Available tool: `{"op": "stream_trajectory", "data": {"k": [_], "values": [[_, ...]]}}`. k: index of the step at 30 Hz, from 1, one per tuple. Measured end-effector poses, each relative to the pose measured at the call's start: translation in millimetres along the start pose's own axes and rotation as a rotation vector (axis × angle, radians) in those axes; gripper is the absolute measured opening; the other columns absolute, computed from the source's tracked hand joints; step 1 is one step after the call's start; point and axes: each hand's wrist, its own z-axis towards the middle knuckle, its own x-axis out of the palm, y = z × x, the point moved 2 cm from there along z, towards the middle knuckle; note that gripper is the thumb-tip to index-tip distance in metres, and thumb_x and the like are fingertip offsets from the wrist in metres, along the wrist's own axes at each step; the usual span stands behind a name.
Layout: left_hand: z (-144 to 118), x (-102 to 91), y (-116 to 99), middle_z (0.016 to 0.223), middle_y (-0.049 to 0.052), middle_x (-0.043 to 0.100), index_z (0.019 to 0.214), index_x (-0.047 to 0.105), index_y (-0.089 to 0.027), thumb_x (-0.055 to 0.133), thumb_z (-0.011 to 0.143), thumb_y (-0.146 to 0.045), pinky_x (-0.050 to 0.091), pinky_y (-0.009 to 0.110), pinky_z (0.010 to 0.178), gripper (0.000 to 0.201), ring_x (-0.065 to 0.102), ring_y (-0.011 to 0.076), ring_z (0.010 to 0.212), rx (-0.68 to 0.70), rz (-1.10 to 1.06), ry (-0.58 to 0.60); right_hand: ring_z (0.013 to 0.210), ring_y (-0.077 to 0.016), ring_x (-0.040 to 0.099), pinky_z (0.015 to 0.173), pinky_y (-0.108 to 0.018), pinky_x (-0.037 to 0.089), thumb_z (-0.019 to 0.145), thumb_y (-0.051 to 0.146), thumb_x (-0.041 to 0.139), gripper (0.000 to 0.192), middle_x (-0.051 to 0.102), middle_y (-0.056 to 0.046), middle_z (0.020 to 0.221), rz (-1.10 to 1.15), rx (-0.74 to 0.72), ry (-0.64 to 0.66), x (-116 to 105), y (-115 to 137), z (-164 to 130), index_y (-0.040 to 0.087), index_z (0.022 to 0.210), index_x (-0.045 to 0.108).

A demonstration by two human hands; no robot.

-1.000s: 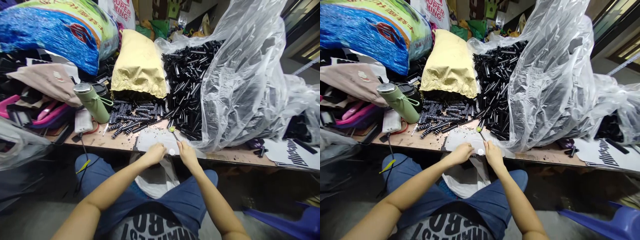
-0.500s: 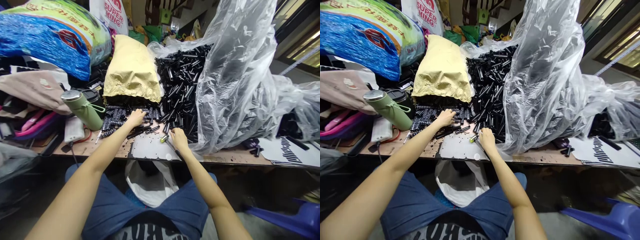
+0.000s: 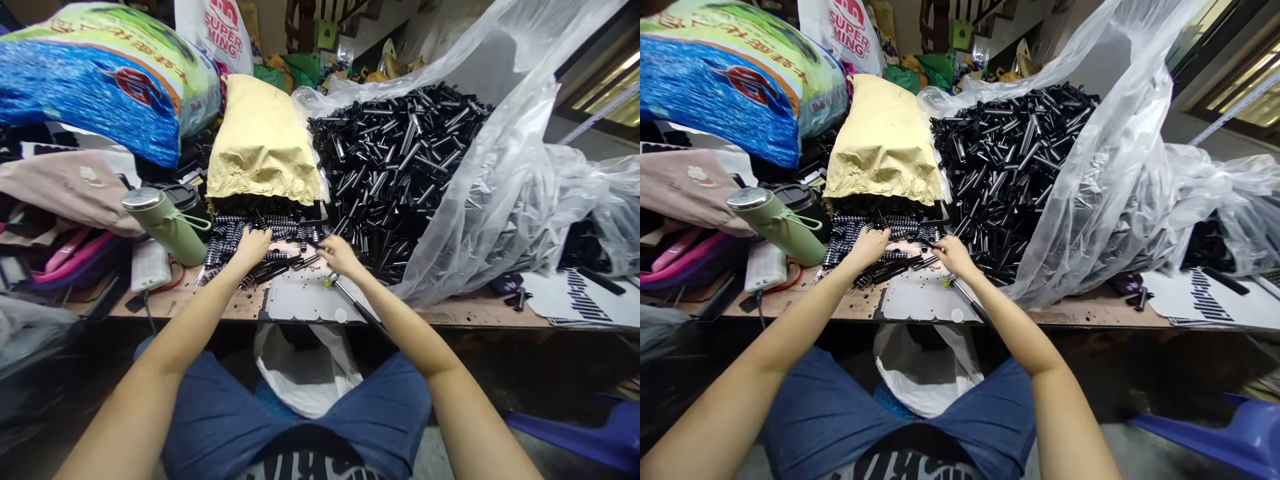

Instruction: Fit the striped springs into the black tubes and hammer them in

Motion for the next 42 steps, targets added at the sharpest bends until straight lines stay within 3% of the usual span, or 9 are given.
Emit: {"op": "stream_trajectory", "data": {"k": [5,7,10,13,17,20,25,31,42], "values": [[-38.2,-31.7,-31.8,0.093,0.013,0.064,0.105,0.057,-0.014,0.043,0.093,-0.027,0.042,0.031,0.073,0.022,0.062,0.0245,0.083,0.182,-0.156,0.095,0.063,-0.0148,0.062,0.060,-0.026,0.049,0.083,0.036,0.064,0.022,0.067,-0.002,0.071,0.472,0.393,0.241,54.1,17.4,-71.2,0.014,0.086,0.063],[-51.3,-35.7,-50.5,0.087,0.011,0.065,0.099,0.058,-0.015,0.057,0.086,-0.029,0.043,0.030,0.070,0.019,0.062,0.0247,0.080,0.300,-0.239,0.173,0.072,-0.0187,0.064,0.064,-0.030,0.050,0.077,0.042,0.070,0.034,0.068,-0.005,0.081,0.326,0.442,0.140,57.2,19.6,-83.5,0.015,0.096,0.060],[-62.1,-24.8,-73.5,0.083,0.008,0.065,0.091,0.060,-0.016,0.064,0.081,-0.027,0.045,0.029,0.070,0.015,0.062,0.0235,0.080,0.374,-0.375,0.167,0.105,-0.0250,0.058,0.081,-0.036,0.048,0.075,0.044,0.073,0.055,0.060,-0.012,0.117,-0.035,0.265,0.006,44.4,25.9,-85.2,0.019,0.120,0.052],[-64.5,-1.2,-86.6,0.090,0.009,0.064,0.091,0.061,-0.016,0.060,0.084,-0.031,0.047,0.033,0.079,0.016,0.061,0.0228,0.087,0.295,-0.589,-0.021,0.118,-0.0283,0.048,0.092,-0.040,0.042,0.077,0.051,0.068,0.056,0.051,-0.014,0.131,-0.232,0.055,0.137,36.7,34.5,-81.3,0.021,0.122,0.055],[-66.3,26.8,-96.2,0.108,0.011,0.062,0.117,0.054,-0.016,0.049,0.090,-0.030,0.046,0.036,0.090,0.031,0.058,0.0217,0.102,0.123,-1.029,-0.230,0.113,-0.0334,0.047,0.093,-0.046,0.037,0.069,0.072,0.061,0.067,0.057,-0.018,0.120,-0.378,0.064,0.218,36.1,42.4,-76.9,0.016,0.107,0.065],[-65.3,36.1,-101.2,0.087,0.004,0.062,0.126,0.046,-0.017,0.041,0.094,-0.037,0.050,0.027,0.068,0.038,0.060,0.0138,0.072,-0.098,-1.407,-0.212,0.110,-0.0345,0.047,0.091,-0.047,0.036,0.065,0.072,0.063,0.069,0.060,-0.019,0.111,-0.441,0.080,0.254,37.2,46.7,-71.6,0.015,0.104,0.064],[-60.9,28.6,-102.3,0.062,-0.006,0.048,0.106,0.056,-0.016,0.053,0.086,-0.051,0.028,0.016,0.035,0.040,0.039,0.0042,0.037,-0.366,-1.889,-0.144,0.114,-0.0369,0.047,0.094,-0.050,0.038,0.053,0.051,0.079,0.082,0.054,-0.020,0.119,-0.334,0.064,0.283,31.0,43.9,-64.3,0.011,0.120,0.054],[-73.4,6.3,-106.6,0.049,-0.008,0.045,0.122,0.057,-0.017,0.053,0.084,-0.049,0.019,0.015,0.030,0.050,0.034,0.0051,0.029,-0.453,-2.085,0.046,0.138,-0.0321,0.029,0.111,-0.049,0.030,0.061,0.040,0.078,0.110,0.030,-0.018,0.147,0.237,-0.160,0.051,6.5,37.7,-73.2,0.018,0.149,0.015],[-80.5,-14.2,-135.4,0.054,-0.004,0.052,0.087,0.059,-0.014,0.063,0.076,-0.045,0.042,0.020,0.036,0.034,0.052,0.0104,0.037,-0.560,-2.197,-0.018,0.139,-0.0307,0.030,0.114,-0.049,0.029,0.058,0.046,0.083,0.113,0.032,-0.017,0.145,0.404,-0.368,-0.034,19.2,46.2,-82.4,0.019,0.147,0.019]]}}
